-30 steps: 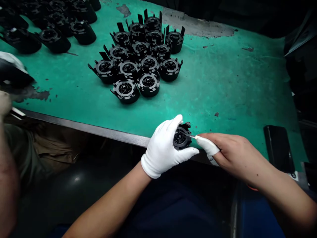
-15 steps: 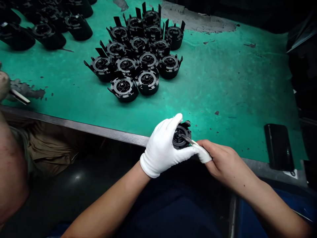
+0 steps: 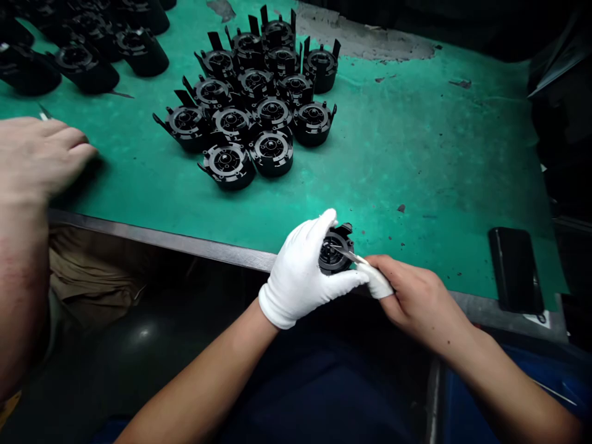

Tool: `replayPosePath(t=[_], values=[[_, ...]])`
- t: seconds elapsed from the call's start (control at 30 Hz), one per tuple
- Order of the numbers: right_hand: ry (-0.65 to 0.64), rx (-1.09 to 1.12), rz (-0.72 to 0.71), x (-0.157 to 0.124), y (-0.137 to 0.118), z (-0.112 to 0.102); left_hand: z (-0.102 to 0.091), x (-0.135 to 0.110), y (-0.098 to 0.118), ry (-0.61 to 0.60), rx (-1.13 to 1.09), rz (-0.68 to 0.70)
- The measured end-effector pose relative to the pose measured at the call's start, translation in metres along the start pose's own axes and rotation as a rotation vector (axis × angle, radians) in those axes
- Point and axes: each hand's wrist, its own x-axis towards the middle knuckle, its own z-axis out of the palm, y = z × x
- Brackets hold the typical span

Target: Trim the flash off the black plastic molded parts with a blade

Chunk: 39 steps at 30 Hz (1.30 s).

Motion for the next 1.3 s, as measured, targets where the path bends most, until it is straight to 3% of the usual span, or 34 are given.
replayPosePath(t=[0.13,0.57,0.67,0.8,0.97,1.3], values=[[-0.057,-0.083,0.028,0.001,-0.001,-0.009,-0.001,0.000,0.001,0.002,-0.007,0.000],[-0.237,-0.377,-0.067,0.014,-0.011,-0.045,-0.002,-0.001,-0.002,-0.007,0.018,0.030],[-0.159,-0.293,-0.118,0.013,-0.003,-0.049,-0.002,-0.001,-0.003,-0.001,0.027,0.041],[-0.007,-0.288,-0.049,0.012,0.011,-0.050,-0.002,0.000,-0.003,0.018,0.014,0.068],[-0.096,-0.400,-0.044,0.017,0.013,-0.044,-0.003,0.000,-0.003,0.013,0.024,0.062],[-0.061,-0.606,-0.114,0.037,0.016,-0.050,-0.002,-0.001,-0.003,0.028,0.030,0.058]])
